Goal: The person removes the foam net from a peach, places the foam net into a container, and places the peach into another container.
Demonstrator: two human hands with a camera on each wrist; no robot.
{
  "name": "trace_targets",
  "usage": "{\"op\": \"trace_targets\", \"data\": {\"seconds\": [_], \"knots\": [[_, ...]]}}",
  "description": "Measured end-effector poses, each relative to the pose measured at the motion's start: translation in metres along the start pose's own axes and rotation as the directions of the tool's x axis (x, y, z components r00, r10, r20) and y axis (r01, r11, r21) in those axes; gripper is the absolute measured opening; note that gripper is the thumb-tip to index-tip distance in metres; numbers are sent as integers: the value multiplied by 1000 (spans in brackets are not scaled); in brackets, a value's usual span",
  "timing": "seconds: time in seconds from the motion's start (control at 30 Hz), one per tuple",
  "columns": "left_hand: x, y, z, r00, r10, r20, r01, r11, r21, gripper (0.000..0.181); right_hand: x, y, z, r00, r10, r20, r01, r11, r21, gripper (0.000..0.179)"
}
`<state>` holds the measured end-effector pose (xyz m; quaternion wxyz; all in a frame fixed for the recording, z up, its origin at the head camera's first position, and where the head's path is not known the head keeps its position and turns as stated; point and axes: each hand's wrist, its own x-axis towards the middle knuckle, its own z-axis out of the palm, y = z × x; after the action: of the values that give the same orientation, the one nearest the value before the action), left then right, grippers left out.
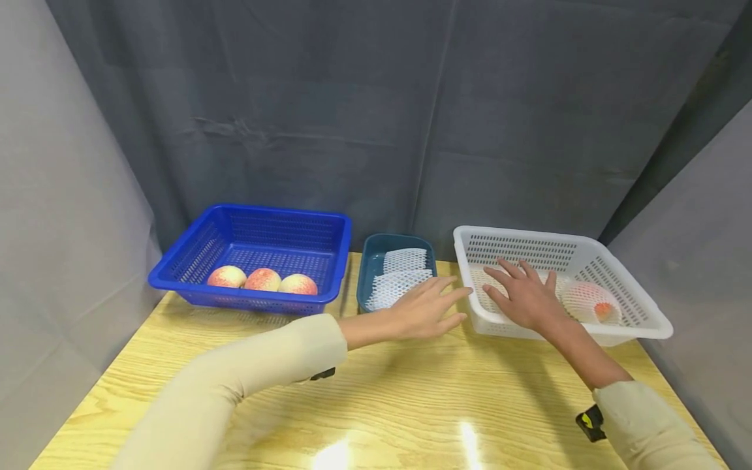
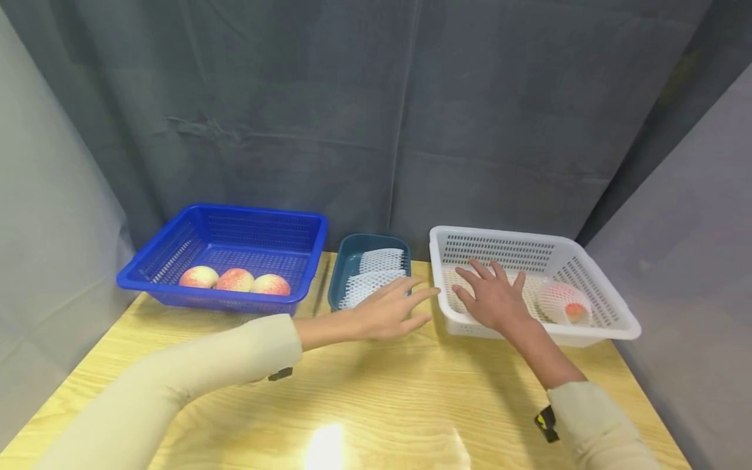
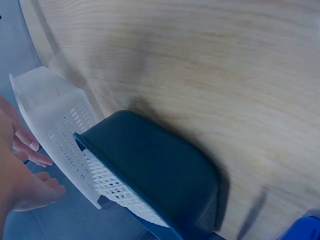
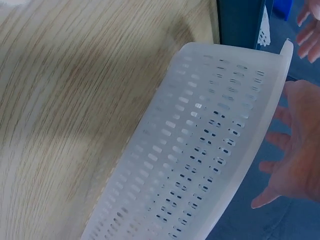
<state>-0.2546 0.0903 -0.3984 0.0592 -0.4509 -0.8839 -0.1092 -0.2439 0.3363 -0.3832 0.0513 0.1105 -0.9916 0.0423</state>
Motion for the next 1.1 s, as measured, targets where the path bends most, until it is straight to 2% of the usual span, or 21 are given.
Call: {"op": "trace_targets", "data": {"seconds": [0.33,0.43,0.63,0.77,1.1], "knots": [[31,8,8,995,97,-29,-93,989,111,49,-7,3,-2,1000,12,-5,-12,1000,18,57],[36,12,11,995,99,-13,-97,989,114,49,-7,6,-1,1000,18,-6,-18,1000,25,56],[41,21,15,992,109,57,-116,985,126,48,-10,12,0,999,44,4,-44,999,22,54],[47,25,19,989,135,57,-142,977,160,47,-12,16,-1,998,63,13,-63,998,29,55],[57,24,23,983,109,151,-121,990,71,47,-20,30,-3,995,96,11,-97,994,51,56]]}}
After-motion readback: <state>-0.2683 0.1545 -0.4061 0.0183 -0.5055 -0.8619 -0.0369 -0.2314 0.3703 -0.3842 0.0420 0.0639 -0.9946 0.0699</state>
